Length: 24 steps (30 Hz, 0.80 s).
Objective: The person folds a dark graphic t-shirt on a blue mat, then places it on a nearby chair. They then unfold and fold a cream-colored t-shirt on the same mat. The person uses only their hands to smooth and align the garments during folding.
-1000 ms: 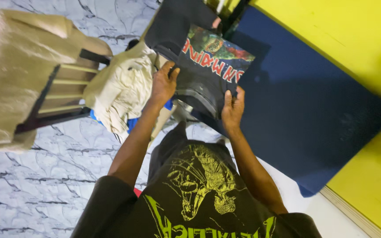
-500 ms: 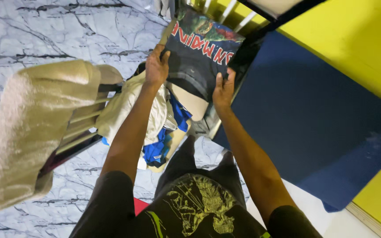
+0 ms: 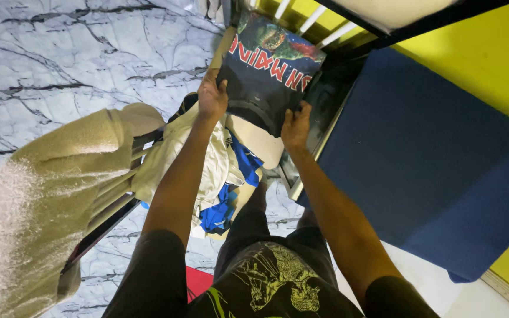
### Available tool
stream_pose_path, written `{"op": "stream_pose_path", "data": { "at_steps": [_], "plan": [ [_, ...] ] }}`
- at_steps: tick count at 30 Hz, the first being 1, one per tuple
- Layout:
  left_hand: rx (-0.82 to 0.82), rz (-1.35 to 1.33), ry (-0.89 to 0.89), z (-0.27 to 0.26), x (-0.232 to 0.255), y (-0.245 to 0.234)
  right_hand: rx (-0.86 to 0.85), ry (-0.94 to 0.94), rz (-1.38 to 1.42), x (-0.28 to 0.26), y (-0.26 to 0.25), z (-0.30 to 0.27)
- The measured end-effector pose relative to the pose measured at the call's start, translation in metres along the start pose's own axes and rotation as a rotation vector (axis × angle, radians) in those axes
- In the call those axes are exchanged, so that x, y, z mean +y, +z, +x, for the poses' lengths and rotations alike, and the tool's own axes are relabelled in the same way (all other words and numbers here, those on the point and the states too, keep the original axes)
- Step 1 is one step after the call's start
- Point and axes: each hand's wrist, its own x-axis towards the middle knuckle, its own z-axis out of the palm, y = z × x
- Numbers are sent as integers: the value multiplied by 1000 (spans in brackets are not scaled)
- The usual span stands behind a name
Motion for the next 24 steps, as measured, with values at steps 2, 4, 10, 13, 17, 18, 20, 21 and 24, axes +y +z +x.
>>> {"op": "stream_pose_path", "data": {
  "at_steps": [2, 4, 10, 13, 17, 18, 20, 21, 24],
  "plan": [
    [-56, 109, -79, 1, 21, -13, 28, 98, -116, -33, 3, -7],
    [-154, 263, -260, -2, 51, -17, 69, 272, -337, -69, 3, -9],
    [-377, 539, 13, -14, 123, -14, 34, -500, -702, -147, 17, 21],
    [-404, 536, -54, -19, 135, -9, -231, -588, -986, -161, 32, 62],
    [-533, 459, -186, -19, 128, -1, -454, -520, -1146, -149, 43, 103],
    [-531, 461, -184, -18, 126, 2, -463, -530, -1118, -141, 42, 109],
    [-525, 424, -183, -18, 120, 5, -483, -554, -1058, -123, 44, 116],
    [-519, 407, -185, -18, 117, 6, -454, -620, -1013, -114, 45, 120],
    [-560, 404, -216, -17, 113, 12, -437, -672, -908, -88, 44, 125]
  ]
}}
